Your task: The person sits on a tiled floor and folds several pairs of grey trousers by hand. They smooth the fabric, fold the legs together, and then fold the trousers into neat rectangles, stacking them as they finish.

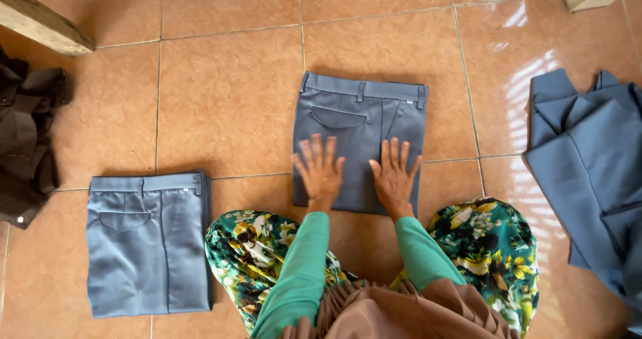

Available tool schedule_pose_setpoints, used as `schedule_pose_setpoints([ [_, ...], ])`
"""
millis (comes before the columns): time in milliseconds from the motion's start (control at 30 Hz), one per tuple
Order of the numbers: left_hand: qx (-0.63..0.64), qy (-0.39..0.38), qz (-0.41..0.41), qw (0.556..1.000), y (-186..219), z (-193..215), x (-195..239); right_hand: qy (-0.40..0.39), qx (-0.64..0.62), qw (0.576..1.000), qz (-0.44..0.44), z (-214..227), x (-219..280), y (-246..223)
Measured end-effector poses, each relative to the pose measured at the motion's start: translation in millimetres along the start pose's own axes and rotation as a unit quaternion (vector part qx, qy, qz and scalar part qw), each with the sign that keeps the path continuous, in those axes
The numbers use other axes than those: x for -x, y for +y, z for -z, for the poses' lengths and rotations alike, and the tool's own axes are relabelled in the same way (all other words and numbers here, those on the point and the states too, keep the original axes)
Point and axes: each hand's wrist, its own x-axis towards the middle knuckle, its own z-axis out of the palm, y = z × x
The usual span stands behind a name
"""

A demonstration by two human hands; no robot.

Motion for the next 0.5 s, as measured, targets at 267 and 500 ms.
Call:
schedule_pose_setpoints([
  [267,0.039,-0.007,-0.015,0.999,-35.3,-49.6,-16.9,-0.014,-0.034,0.999,0.015,-17.3,-24.5,50.4],
  [500,-0.015,-0.042,-0.037,0.998,-8.7,-18.0,-35.5,0.006,-0.003,0.999,0.048,-2.1,-40.9,16.4],
])
